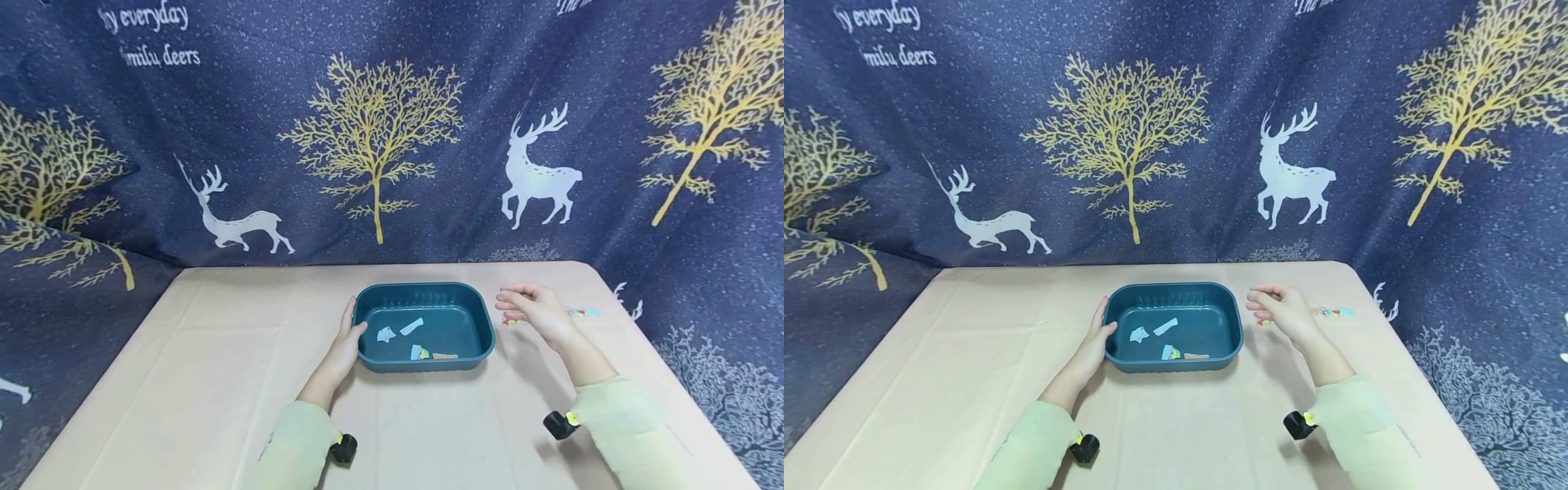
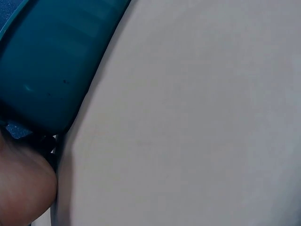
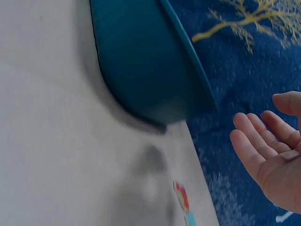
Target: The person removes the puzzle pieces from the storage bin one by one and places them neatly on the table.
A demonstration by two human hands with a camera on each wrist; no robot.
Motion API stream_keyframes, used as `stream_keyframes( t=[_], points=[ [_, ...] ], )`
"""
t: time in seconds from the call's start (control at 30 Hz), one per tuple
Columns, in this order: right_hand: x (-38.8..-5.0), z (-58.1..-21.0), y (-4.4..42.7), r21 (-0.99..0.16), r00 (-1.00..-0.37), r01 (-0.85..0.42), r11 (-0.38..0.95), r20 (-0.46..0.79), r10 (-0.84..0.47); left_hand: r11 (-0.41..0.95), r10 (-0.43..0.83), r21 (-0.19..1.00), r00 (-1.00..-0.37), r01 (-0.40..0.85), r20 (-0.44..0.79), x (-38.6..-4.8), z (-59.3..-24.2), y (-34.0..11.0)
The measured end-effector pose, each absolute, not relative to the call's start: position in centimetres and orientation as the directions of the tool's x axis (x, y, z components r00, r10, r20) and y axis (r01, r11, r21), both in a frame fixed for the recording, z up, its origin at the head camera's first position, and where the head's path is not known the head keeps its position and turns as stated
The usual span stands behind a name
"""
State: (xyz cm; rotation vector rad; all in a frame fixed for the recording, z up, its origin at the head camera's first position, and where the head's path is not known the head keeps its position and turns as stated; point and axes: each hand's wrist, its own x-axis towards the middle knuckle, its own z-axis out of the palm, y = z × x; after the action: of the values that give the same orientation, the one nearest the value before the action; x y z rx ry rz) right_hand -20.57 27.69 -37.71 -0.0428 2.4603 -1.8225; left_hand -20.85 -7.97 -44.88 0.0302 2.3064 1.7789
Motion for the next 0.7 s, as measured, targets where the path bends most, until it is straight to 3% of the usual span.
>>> stream_keyframes(
  t=[0.33,0.7],
  points=[
    [-21.2,-37.5,23.9,-0.951,-0.981,0.032,0.309,-0.089,-0.173,0.265,0.153,0.956,-0.974,-0.125,-0.17,-20.9,-44.9,-7.9],
    [-22.0,-39.5,19.0,-0.897,-0.923,-0.141,0.42,-0.034,-0.383,0.282,0.154,0.954,-0.976,-0.107,-0.155,-20.9,-44.9,-8.0]
  ],
)
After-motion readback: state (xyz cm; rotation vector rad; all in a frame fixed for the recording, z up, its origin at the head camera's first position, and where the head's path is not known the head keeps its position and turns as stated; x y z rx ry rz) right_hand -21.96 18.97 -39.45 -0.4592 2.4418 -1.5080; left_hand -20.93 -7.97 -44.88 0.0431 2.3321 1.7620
